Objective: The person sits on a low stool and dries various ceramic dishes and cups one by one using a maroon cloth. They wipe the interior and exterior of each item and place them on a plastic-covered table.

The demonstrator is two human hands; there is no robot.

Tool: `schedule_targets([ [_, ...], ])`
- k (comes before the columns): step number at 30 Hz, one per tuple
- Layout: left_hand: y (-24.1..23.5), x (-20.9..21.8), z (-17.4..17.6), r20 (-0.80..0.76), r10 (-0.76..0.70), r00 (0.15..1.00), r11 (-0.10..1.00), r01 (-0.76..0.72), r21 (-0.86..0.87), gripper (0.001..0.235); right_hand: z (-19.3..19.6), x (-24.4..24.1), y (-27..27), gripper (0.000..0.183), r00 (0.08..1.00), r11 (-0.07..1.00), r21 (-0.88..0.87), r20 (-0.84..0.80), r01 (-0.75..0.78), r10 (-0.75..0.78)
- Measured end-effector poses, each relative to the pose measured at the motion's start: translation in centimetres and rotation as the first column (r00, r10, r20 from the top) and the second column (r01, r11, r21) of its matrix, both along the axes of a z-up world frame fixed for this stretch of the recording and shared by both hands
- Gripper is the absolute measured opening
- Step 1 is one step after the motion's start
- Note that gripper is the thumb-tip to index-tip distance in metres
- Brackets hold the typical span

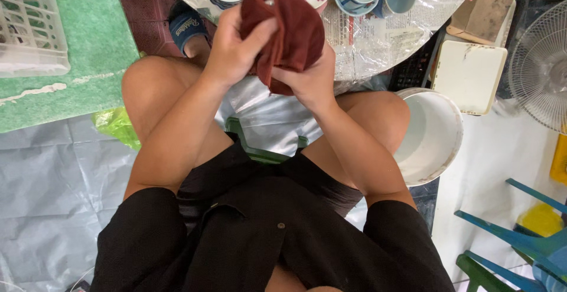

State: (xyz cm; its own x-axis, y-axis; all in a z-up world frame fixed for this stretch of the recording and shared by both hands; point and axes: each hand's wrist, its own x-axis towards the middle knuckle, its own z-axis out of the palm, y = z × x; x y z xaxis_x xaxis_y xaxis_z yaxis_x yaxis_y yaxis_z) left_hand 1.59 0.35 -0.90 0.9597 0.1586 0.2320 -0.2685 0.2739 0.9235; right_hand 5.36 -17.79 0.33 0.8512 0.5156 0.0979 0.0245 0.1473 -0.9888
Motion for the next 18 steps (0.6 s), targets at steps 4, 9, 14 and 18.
schedule_targets([
  [4, 0.3, -0.1, 1.0, -0.030, -0.091, 0.995, 0.993, 0.093, 0.070, 0.024, 0.3, 0.5, -0.7, 0.044, 0.992, 0.989, -0.144, 0.123, -0.023, 0.041],
  [9, 0.6, -0.3, 2.1, 0.012, -0.090, 0.996, 0.985, 0.087, 0.149, 0.030, -0.2, 0.4, -0.9, 0.043, 0.998, 0.992, -0.128, 0.059, -0.014, 0.022],
  [14, 1.2, -0.9, 2.5, 0.070, -0.127, 0.990, 0.955, 0.103, 0.278, 0.051, 0.2, 0.8, -1.1, 0.057, 0.989, 0.993, -0.090, 0.121, -0.071, 0.082],
  [18, 1.8, -1.0, 2.0, 0.096, -0.202, 0.975, 0.967, 0.183, 0.179, 0.066, 1.4, 1.7, -2.4, 0.057, 0.974, 0.976, -0.077, 0.080, -0.206, 0.212],
])
